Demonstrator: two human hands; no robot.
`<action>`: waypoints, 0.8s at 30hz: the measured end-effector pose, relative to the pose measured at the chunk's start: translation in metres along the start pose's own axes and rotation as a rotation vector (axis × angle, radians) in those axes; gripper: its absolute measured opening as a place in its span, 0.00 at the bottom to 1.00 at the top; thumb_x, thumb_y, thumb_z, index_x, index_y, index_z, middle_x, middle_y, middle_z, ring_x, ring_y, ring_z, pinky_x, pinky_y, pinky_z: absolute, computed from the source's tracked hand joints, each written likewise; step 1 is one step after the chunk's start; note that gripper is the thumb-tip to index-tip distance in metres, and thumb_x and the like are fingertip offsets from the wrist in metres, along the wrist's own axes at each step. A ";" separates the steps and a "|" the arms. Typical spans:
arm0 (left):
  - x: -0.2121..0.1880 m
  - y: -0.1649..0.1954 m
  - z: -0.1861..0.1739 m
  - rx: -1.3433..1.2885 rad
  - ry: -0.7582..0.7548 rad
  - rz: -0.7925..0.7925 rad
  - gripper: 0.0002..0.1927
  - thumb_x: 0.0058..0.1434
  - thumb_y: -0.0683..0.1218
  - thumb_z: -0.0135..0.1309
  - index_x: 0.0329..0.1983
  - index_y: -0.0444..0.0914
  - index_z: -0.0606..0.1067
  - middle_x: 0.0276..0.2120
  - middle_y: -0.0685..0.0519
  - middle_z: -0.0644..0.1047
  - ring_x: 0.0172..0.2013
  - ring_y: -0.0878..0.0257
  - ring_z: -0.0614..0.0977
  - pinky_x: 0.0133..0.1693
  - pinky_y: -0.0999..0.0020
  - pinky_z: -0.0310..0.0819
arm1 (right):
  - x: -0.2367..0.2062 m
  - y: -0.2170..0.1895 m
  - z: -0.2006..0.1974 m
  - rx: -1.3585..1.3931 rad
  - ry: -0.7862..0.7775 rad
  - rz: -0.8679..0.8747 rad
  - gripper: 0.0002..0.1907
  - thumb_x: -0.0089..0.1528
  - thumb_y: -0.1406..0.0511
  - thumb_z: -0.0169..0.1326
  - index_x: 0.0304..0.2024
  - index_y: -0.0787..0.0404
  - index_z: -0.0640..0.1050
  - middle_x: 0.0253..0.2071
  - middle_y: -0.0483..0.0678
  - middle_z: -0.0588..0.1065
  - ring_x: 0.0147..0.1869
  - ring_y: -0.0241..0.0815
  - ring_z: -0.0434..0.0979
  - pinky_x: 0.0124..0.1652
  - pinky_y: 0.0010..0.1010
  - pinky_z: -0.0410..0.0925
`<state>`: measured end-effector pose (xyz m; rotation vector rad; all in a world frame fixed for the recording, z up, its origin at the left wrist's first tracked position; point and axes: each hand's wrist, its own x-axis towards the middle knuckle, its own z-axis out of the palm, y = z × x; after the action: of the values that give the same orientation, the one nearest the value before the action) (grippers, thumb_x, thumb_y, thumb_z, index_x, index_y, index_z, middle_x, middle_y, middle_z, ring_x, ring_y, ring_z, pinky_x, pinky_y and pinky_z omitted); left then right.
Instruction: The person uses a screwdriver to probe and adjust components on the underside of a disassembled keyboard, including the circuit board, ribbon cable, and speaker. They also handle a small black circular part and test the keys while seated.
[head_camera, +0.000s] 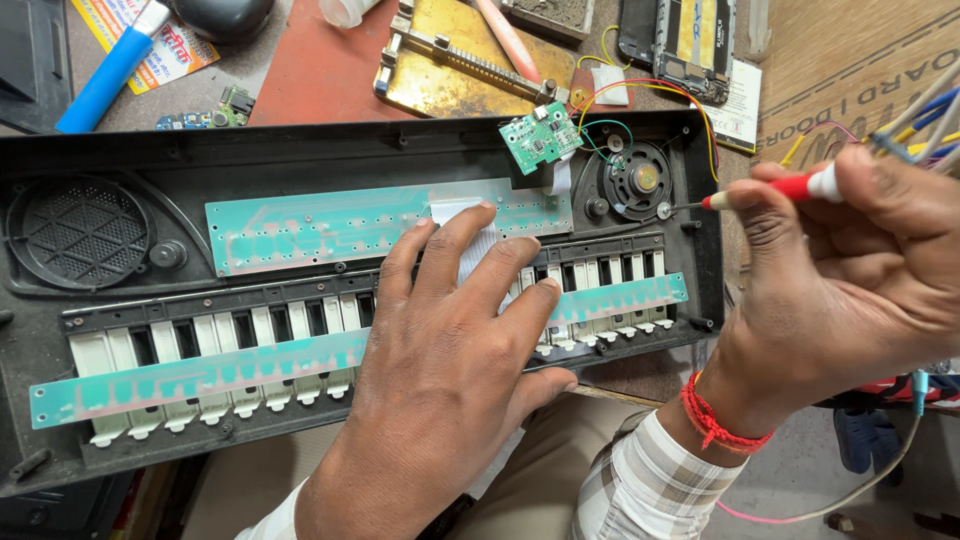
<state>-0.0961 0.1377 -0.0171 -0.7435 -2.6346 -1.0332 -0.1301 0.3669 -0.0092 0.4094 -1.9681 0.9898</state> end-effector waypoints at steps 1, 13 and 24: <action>0.000 0.000 0.000 0.000 -0.002 -0.001 0.30 0.44 0.59 0.68 0.47 0.38 0.80 0.57 0.44 0.74 0.67 0.43 0.64 0.68 0.38 0.45 | 0.000 0.001 -0.001 -0.007 0.007 0.000 0.17 0.71 0.83 0.63 0.57 0.74 0.72 0.50 0.58 0.75 0.50 0.47 0.83 0.55 0.34 0.82; 0.002 0.001 -0.002 -0.004 0.000 0.000 0.31 0.44 0.59 0.67 0.48 0.38 0.80 0.57 0.44 0.74 0.67 0.43 0.64 0.68 0.38 0.45 | -0.004 -0.007 -0.002 -0.043 -0.001 0.083 0.12 0.75 0.84 0.55 0.58 0.75 0.70 0.53 0.61 0.79 0.52 0.44 0.82 0.55 0.30 0.79; 0.000 0.000 0.000 -0.007 -0.005 -0.006 0.30 0.45 0.59 0.67 0.47 0.38 0.80 0.57 0.44 0.74 0.67 0.43 0.64 0.68 0.37 0.46 | -0.005 -0.002 -0.002 -0.067 0.012 0.059 0.13 0.73 0.83 0.58 0.57 0.76 0.70 0.52 0.62 0.77 0.54 0.49 0.83 0.58 0.34 0.80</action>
<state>-0.0958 0.1378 -0.0168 -0.7414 -2.6408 -1.0434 -0.1248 0.3668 -0.0113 0.3087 -2.0065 0.9578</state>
